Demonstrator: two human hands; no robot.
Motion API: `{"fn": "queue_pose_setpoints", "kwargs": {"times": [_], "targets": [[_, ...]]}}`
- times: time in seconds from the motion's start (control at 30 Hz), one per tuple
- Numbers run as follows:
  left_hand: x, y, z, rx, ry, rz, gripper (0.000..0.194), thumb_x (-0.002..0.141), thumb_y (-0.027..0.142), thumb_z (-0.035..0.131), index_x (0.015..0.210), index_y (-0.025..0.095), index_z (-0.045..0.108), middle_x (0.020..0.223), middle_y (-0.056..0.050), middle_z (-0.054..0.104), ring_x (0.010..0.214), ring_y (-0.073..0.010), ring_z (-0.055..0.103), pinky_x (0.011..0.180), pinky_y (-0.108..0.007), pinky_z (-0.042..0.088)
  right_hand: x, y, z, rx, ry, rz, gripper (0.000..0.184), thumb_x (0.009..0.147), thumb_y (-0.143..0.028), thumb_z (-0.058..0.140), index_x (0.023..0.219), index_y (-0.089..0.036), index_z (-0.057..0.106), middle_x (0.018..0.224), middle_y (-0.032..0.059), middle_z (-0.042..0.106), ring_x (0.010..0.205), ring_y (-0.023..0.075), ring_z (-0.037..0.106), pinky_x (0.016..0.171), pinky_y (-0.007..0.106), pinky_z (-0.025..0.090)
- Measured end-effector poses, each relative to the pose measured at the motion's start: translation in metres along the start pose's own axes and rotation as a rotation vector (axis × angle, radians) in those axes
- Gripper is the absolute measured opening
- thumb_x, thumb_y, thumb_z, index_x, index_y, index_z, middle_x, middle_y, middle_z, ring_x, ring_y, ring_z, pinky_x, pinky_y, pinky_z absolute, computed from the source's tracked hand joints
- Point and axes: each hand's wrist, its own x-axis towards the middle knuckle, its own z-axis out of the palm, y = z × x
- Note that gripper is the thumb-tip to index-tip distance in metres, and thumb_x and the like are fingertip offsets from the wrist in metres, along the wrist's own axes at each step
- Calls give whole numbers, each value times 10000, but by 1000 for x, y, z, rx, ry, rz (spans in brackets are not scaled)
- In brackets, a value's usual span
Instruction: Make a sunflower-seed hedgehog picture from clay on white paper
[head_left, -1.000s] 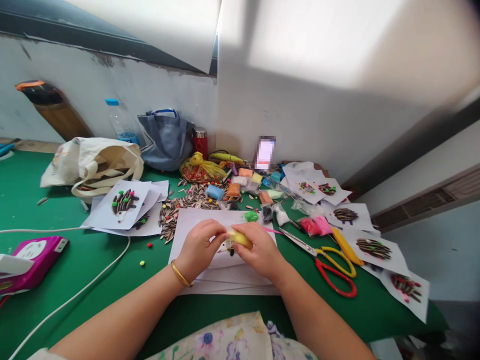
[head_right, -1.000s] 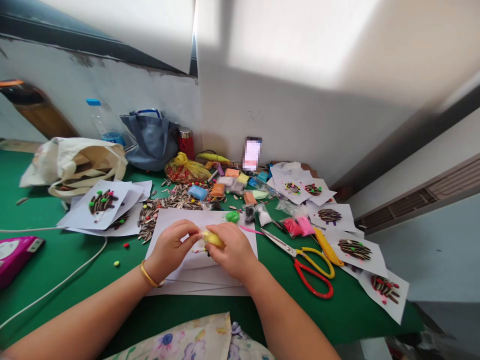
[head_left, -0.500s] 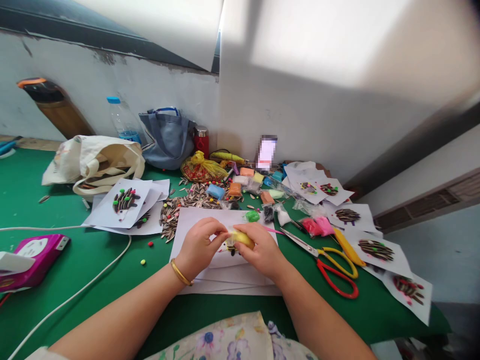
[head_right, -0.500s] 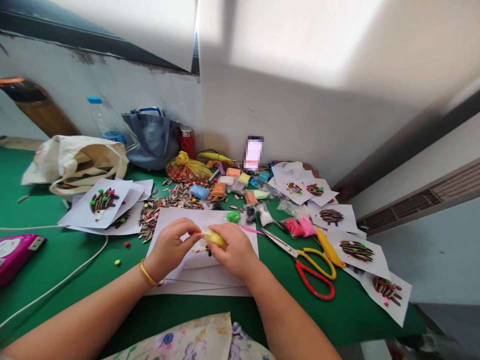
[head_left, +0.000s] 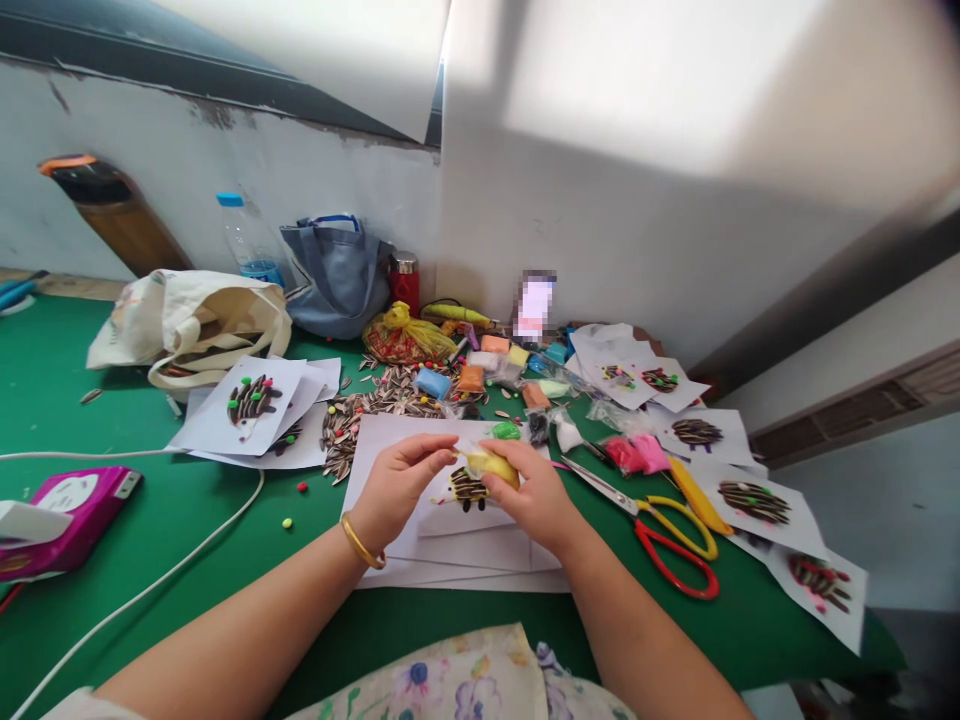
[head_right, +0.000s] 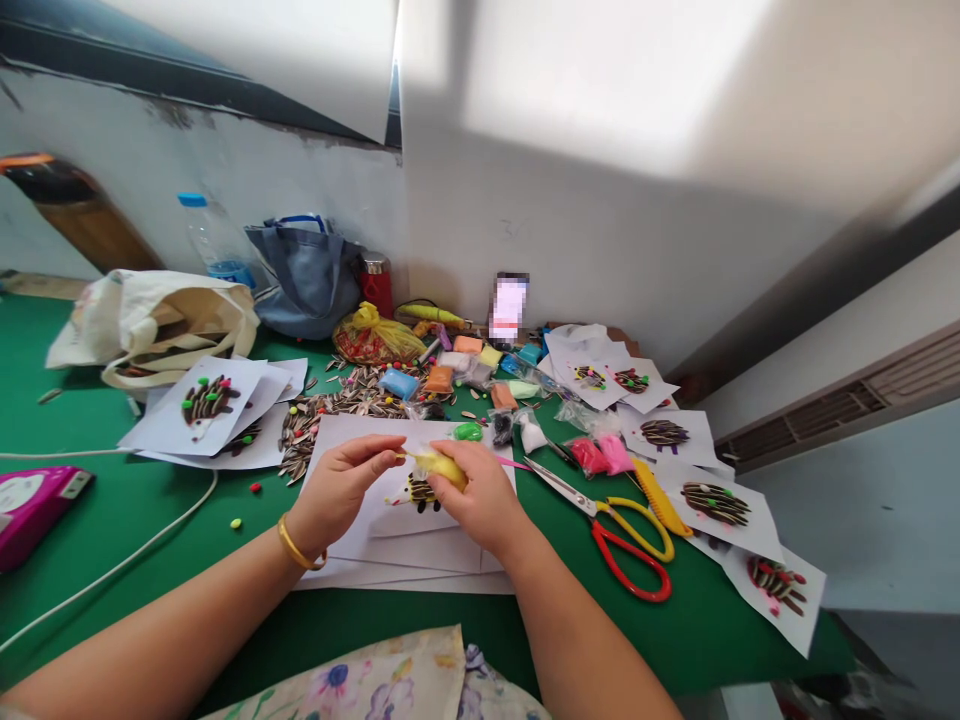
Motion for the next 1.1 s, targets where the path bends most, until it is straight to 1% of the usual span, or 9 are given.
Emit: {"fn": "queue_pose_setpoints", "kwargs": {"times": [0.1,0.2,0.33,0.47,0.57,0.63,0.8,0.97,1.1], "targets": [[0,1,3,-126,2,-49,391,729,413,767,1035,175,714,941,-81,742,894,-210,682,870,-364,513,2,7,-6,-63,20,9,383,843,-259,578,1224,-222,592,1197,81,634,1105,238,574,977,395,452],[-1,4,5,-245,10,-91,407,746,391,763,1076,183,645,890,-67,750,836,-190,697,844,-358,517,2,24,-24,-264,79,83,433,783,-163,544,1212,-211,575,1194,85,619,1099,245,555,965,409,441],[-2,6,4,-354,-32,-151,271,738,346,782,847,173,605,755,-27,729,701,-136,676,728,-276,515,-6,48,-50,-598,27,174,404,697,-63,509,1045,-220,642,1081,81,640,1083,288,526,936,470,398],[-1,5,3,-437,-34,-211,240,700,291,817,806,143,662,724,-27,710,688,-112,654,705,-238,509,-11,54,-59,-647,84,107,450,690,-53,511,1064,-250,664,1147,78,615,1121,292,492,942,474,381],[-1,5,3,-490,-29,-271,257,660,215,841,854,140,691,829,-52,729,786,-134,675,781,-258,516,-7,45,-52,-553,217,57,430,724,-67,505,1085,-239,661,1155,77,617,1117,285,501,954,472,396],[-2,5,3,-493,-53,-288,244,659,205,841,828,143,678,828,-45,718,773,-127,668,761,-248,511,-3,32,-42,-426,259,-43,354,782,-91,504,1077,-217,655,1110,80,633,1089,264,522,961,448,414],[-7,3,6,-409,-171,-248,322,777,428,737,720,141,604,622,15,575,557,-73,519,555,-207,421,1,-9,-11,-189,183,-226,198,893,-207,557,1060,-235,661,1014,58,652,1006,224,555,919,402,452],[-12,0,11,-359,-173,-250,346,753,444,753,712,131,614,667,10,572,603,-87,520,611,-230,426,2,-35,13,-154,166,-250,168,887,-316,629,1030,-245,683,937,52,640,925,219,558,823,389,469],[-14,1,12,-349,-222,-247,370,771,487,721,764,120,676,711,-31,625,667,-124,559,681,-260,457,2,-39,15,-195,232,-253,95,889,-277,621,922,-267,709,837,41,622,848,214,559,766,390,457]]}}
